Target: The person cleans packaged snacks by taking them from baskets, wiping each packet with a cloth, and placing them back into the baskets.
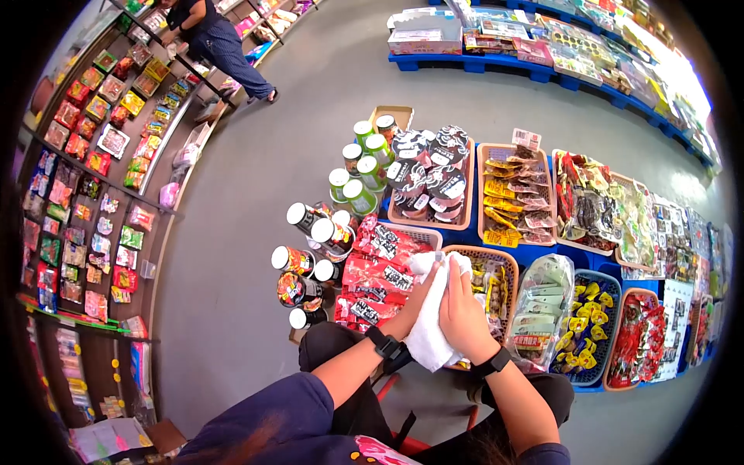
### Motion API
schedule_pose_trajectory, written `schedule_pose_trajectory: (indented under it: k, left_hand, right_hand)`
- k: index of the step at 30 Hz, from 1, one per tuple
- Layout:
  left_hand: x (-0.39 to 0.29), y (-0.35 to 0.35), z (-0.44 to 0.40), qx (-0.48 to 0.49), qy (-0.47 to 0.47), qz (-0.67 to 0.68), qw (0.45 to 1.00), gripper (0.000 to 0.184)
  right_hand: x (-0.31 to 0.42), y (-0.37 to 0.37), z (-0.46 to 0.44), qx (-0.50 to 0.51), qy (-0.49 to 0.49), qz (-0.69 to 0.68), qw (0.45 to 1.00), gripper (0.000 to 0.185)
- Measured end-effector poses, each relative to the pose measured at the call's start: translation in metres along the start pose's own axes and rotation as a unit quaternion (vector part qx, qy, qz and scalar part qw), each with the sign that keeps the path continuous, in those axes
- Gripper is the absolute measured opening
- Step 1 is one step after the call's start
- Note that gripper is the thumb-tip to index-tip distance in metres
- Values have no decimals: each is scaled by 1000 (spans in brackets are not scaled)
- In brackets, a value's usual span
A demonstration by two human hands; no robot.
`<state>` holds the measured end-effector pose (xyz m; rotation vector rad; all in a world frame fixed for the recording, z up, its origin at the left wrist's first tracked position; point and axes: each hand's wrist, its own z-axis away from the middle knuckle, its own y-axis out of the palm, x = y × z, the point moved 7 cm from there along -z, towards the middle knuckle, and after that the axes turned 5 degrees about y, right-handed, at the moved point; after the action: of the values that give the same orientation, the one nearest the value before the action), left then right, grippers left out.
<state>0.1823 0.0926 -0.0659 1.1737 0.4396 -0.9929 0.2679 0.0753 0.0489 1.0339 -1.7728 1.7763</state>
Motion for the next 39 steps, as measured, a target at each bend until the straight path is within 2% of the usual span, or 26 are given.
schedule_pose_trajectory:
  k: [1, 2, 5, 8, 9, 10, 12, 15, 19, 20, 22, 23, 24, 26, 28, 30, 31, 32, 34, 36, 38, 39]
  left_hand:
    - [-28, 38, 28, 53, -79, 57, 994, 53]
    - [-36, 49, 32, 52, -85, 56, 993, 53]
    - [-45, 65, 39, 104, -26, -24, 994, 58]
    - [-52, 70, 37, 107, 17, -65, 992, 57]
    - [-52, 70, 37, 99, 7, -73, 992, 54]
    - [-52, 70, 39, 90, -32, -72, 993, 53]
    - [-44, 60, 28, 80, 7, -50, 996, 44]
    - [-63, 71, 31, 107, 78, -100, 986, 47]
    - [-67, 72, 32, 102, 59, -80, 990, 46]
    - [-69, 74, 32, 102, 65, -49, 991, 42]
    - [-73, 73, 31, 88, 53, -17, 995, 38]
    - [-79, 73, 32, 74, 66, -14, 995, 35]
    - [-74, 56, 23, 49, 65, -37, 996, 34]
    - [-78, 42, 17, 18, 79, 12, 997, 33]
    - [-85, 30, 16, -10, 68, 10, 998, 31]
    - [-95, 30, 27, -1, 64, -37, 997, 36]
    - [-96, 25, 26, -27, 71, -58, 995, 42]
    - [-97, 28, 26, -5, 77, -19, 997, 44]
    - [-94, 26, 22, -16, 60, 63, 996, 47]
    - [-87, 23, 19, 3, 46, 88, 995, 44]
    - [-72, 19, 15, 31, 28, 57, 997, 37]
    - [-73, 19, 13, 5, 57, 11, 998, 35]
  right_hand:
    - [3, -5, -1, -23, -15, 17, 999, 56]
    - [7, -10, 0, -43, -29, 34, 998, 56]
    - [18, -25, 4, -53, -22, 6, 998, 56]
    - [22, -31, 3, -64, -33, -23, 997, 55]
    - [20, -32, 5, -64, -27, -39, 997, 55]
    - [16, -29, 7, -60, -23, -36, 997, 56]
    - [7, -26, 10, -48, 13, -58, 997, 56]
    - [4, -23, 10, -3, 19, -135, 991, 63]
    - [18, -43, 8, 30, -12, -174, 984, 74]
    - [16, -44, 5, 34, 16, -223, 974, 74]
    - [14, -45, -1, 80, 41, -342, 935, 66]
    - [4, -45, -2, 62, 47, -377, 923, 57]
    - [-7, -39, -2, 54, 98, -446, 888, 49]
    - [-13, -40, 0, 57, 181, -479, 857, 41]
    - [-23, -32, 3, 44, 179, -478, 859, 35]
    - [-29, -21, 6, 56, 128, -337, 931, 35]
    - [-30, -10, 11, 80, 147, -343, 924, 39]
    - [-31, -6, 16, 84, 172, -304, 933, 35]
    - [-28, 2, 23, 188, 233, -200, 933, 30]
    - [-29, 10, 23, 158, 201, -246, 935, 28]
    - [-35, 9, 22, 115, 204, -207, 950, 27]
    - [-35, 6, 19, 97, 211, -254, 939, 26]
